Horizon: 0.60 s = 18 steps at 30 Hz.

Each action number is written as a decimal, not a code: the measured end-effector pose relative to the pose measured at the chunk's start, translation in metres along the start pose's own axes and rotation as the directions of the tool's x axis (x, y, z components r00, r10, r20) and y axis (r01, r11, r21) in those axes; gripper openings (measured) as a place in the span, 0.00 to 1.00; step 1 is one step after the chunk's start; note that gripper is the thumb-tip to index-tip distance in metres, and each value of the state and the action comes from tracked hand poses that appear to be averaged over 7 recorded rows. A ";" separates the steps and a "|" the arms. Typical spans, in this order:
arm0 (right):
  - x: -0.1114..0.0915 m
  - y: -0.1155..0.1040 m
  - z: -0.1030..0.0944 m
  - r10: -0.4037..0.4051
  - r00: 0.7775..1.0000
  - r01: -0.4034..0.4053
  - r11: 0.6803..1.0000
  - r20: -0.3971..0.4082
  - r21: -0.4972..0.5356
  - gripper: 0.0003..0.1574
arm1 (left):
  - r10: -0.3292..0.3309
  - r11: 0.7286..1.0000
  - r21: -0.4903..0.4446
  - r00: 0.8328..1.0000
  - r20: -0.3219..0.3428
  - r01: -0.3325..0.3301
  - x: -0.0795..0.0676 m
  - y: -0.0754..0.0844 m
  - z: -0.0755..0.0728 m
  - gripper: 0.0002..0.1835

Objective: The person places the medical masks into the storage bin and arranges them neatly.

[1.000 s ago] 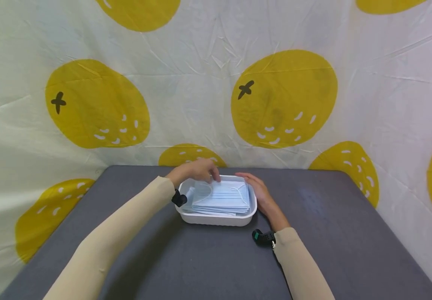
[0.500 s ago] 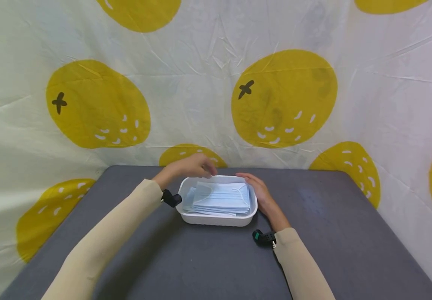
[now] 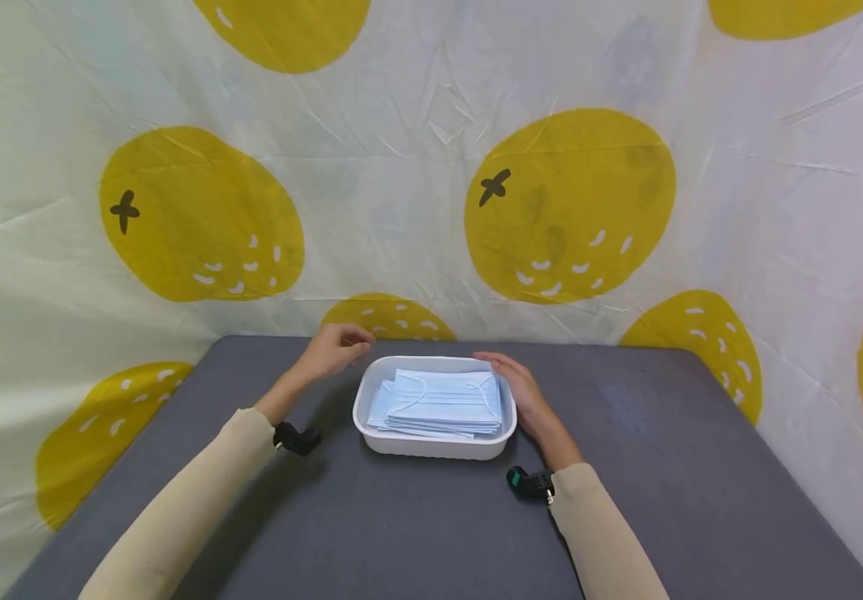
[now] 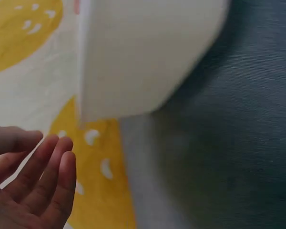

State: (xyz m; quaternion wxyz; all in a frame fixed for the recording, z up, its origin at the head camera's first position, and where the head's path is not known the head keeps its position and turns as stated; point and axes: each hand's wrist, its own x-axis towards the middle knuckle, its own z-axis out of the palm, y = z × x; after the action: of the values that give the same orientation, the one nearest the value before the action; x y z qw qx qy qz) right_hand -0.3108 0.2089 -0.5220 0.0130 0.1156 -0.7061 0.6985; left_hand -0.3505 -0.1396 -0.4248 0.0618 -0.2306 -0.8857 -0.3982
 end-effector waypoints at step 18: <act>0.003 -0.001 0.002 0.007 1.000 -0.007 1.000 -0.006 -0.024 0.29 | -0.147 0.989 -0.021 0.988 -0.045 0.146 -0.030 -0.060 -0.038 0.16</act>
State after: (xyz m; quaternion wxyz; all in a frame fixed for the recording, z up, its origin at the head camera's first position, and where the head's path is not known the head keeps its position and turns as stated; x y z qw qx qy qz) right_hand -0.3130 0.2070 -0.5204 0.0140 0.1109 -0.7147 0.6904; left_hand -0.3538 -0.2124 -0.4485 0.0509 -0.1561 -0.8949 -0.4149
